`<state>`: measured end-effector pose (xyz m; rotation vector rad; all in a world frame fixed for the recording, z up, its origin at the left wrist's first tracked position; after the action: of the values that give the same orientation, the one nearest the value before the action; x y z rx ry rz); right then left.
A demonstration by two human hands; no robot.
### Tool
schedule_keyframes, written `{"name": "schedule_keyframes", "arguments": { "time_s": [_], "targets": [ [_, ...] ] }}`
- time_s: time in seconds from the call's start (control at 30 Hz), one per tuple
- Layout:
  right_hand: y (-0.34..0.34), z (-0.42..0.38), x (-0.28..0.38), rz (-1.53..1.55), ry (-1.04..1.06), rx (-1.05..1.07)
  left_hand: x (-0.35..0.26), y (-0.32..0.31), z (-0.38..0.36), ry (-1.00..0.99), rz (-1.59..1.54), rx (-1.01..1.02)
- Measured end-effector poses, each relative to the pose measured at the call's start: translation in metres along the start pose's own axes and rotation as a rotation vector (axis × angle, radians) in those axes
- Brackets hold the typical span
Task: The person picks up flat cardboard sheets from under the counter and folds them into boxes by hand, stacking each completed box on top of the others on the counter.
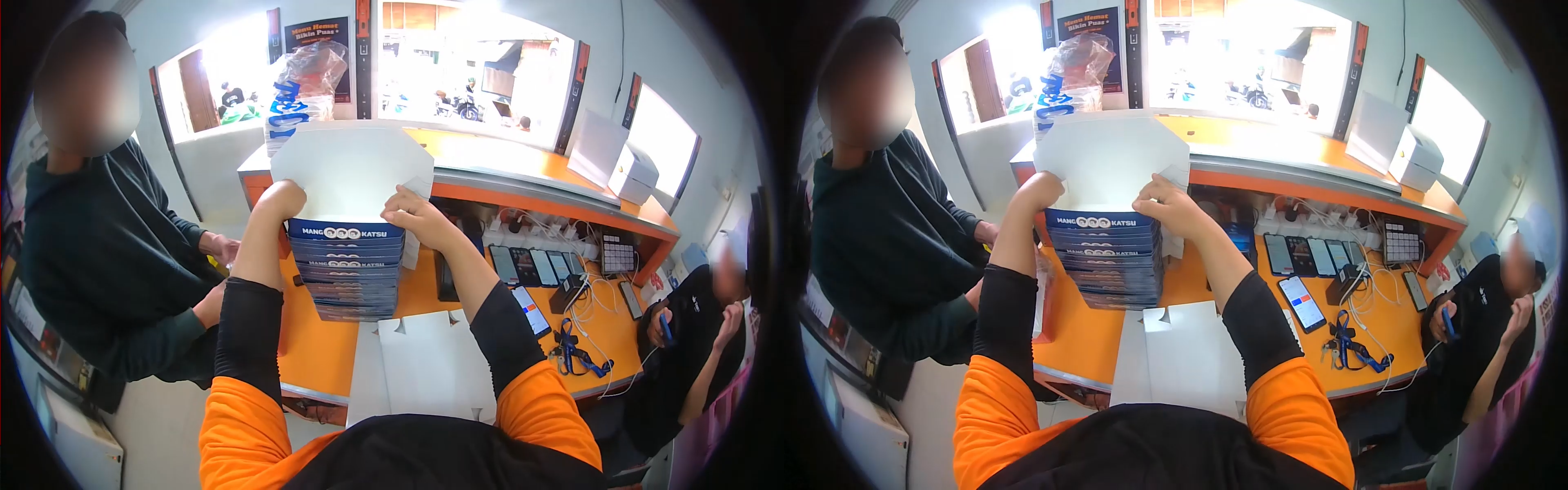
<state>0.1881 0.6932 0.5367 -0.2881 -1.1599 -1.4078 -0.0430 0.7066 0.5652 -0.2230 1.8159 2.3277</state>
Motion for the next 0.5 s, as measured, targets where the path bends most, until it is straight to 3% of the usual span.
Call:
{"name": "schedule_keyframes", "arguments": {
  "time_s": [0.03, 0.13, 0.2, 0.27, 0.37, 0.47, 0.5],
  "targets": [
    [0.002, -0.002, 0.004, 0.065, 0.0, -0.032, 0.006, 0.004, -0.005, 0.039, -0.135, -0.045],
    [0.03, -0.014, 0.003, 0.125, 0.083, -0.26, 0.041, 0.017, -0.038, 0.359, -0.833, -0.446],
    [0.048, -0.043, -0.005, 0.157, 0.073, -0.36, 0.04, 0.015, -0.071, 0.294, -1.054, -0.645],
    [0.053, -0.09, -0.024, 0.138, -0.066, -0.35, 0.035, 0.008, -0.098, -0.045, -0.996, -0.936],
    [0.046, -0.179, -0.093, -0.048, -0.416, -0.213, -0.012, 0.003, -0.133, -0.292, -0.629, -0.971],
    [0.055, -0.277, -0.139, -0.582, -0.765, 0.036, -0.035, -0.001, -0.138, -0.29, -0.558, -0.878],
    [0.064, -0.305, -0.148, -0.635, -0.877, 0.031, -0.035, -0.003, -0.135, -0.238, -0.63, -0.821]
  ]
}}
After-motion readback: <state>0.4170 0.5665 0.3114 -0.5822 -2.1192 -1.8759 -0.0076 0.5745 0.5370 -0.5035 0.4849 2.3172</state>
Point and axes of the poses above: each hand's wrist, its own z-axis towards the middle knuckle, its own y-axis out of the back of the hand, x = y × z, the point moved 8 cm from there along z, towards the middle knuckle, and after that the axes turned 5 degrees about -x, right-handed, at the moved point
